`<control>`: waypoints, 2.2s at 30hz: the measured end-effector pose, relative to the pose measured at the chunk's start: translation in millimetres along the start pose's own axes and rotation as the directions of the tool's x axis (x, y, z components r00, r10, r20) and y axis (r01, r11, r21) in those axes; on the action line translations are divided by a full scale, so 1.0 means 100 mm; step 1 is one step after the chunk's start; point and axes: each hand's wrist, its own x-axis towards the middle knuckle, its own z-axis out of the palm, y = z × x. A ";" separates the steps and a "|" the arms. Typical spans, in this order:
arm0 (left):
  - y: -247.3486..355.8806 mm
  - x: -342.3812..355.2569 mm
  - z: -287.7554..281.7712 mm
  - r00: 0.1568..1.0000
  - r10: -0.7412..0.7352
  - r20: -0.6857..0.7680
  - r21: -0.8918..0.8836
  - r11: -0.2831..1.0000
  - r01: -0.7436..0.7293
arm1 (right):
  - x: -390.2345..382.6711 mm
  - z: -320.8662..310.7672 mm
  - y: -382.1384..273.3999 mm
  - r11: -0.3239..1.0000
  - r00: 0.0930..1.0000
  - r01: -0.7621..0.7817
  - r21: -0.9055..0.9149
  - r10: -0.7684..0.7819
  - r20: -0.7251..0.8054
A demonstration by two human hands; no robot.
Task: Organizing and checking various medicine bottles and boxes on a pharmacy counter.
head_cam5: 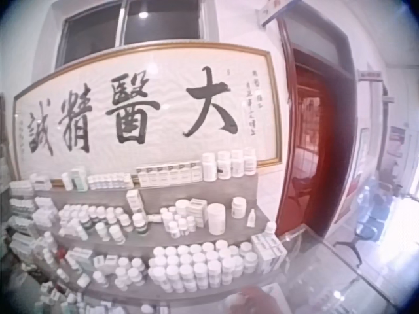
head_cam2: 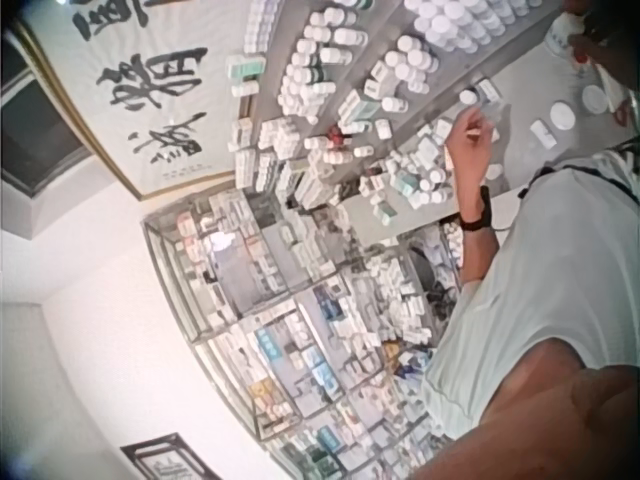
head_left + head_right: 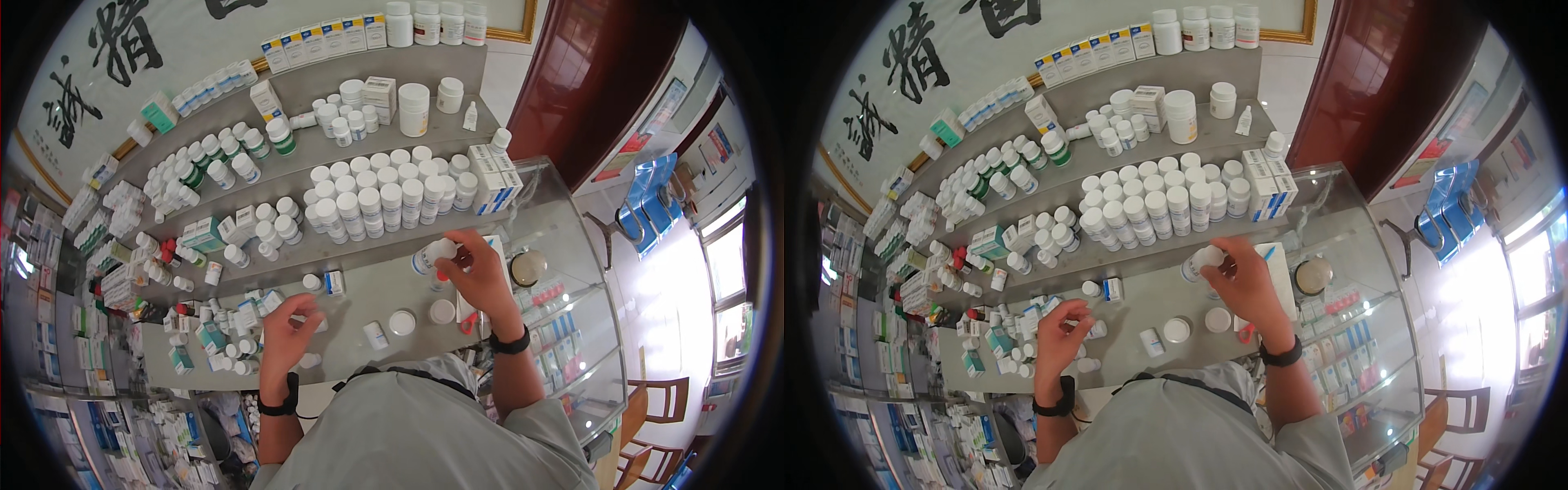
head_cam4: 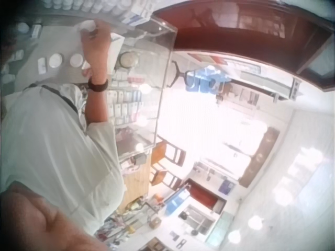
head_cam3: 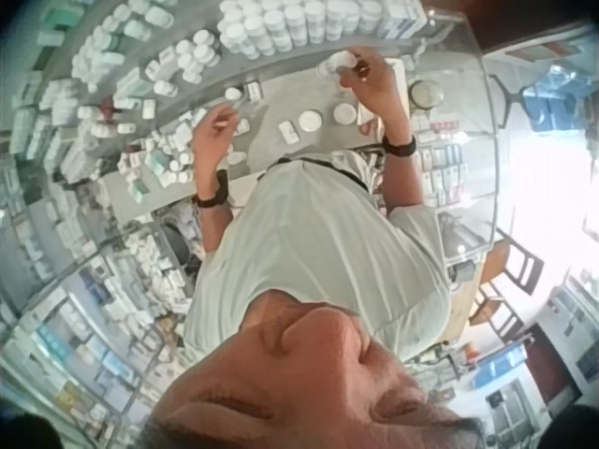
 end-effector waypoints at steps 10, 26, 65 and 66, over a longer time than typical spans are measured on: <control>-0.01 0.08 -0.09 0.999 -0.037 -0.008 0.006 0.999 0.037 | 0.00 0.36 -0.06 0.968 0.980 0.120 -0.219 -0.080 0.181; -0.21 -0.42 -1.49 0.800 -0.080 -0.595 -0.050 0.997 0.062 | -0.09 0.74 0.04 0.769 0.857 0.326 -0.550 0.005 0.515; -0.53 -1.38 -1.87 0.679 -0.270 -0.683 -0.200 0.963 0.182 | -0.14 0.88 0.15 0.768 0.912 0.219 -0.602 0.058 0.406; -0.54 -1.41 -1.88 0.668 -0.267 -0.695 -0.204 0.963 0.174 | -0.14 0.89 0.16 0.769 0.915 0.193 -0.610 0.082 0.394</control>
